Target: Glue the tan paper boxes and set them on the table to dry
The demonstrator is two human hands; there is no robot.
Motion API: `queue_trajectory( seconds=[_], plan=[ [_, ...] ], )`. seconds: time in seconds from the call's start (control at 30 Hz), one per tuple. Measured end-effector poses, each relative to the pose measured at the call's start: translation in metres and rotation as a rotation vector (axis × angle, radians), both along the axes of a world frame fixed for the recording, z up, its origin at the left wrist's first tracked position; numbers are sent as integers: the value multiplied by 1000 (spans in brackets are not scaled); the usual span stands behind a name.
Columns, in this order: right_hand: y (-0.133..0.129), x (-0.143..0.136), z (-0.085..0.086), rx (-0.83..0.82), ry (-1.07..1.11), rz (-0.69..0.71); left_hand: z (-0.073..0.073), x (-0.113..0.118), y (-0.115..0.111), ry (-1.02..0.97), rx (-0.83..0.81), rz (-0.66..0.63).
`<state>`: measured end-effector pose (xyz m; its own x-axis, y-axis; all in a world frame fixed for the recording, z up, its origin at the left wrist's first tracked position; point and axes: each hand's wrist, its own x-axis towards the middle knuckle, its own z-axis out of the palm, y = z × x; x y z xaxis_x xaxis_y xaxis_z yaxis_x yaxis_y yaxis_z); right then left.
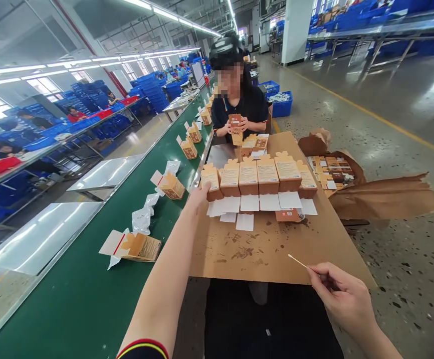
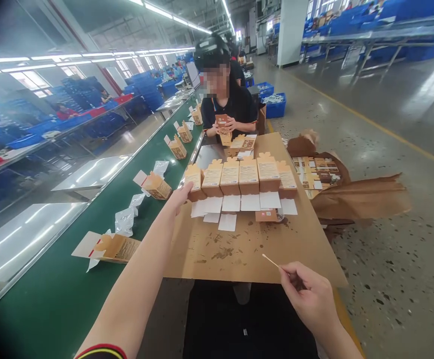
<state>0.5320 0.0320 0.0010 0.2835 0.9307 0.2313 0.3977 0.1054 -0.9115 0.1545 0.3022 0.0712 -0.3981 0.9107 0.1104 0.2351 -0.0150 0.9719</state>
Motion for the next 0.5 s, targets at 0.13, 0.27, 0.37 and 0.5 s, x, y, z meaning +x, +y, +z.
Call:
queue_trajectory(
  seconds=[0.13, 0.27, 0.37, 0.5],
  plan=[
    [-3, 13, 15, 13, -47, 19, -2, -9, -45, -107, -52, 33],
    [-4, 9, 27, 16, -101, 95, -17, -15, -132, -292, 98, 41],
    [1, -19, 23, 85, -141, 208, -43, 6, -188, -373, -6, -35],
    [13, -72, 2, 133, -247, 378, -69, 41, -209, -378, -178, -88]
  ],
)
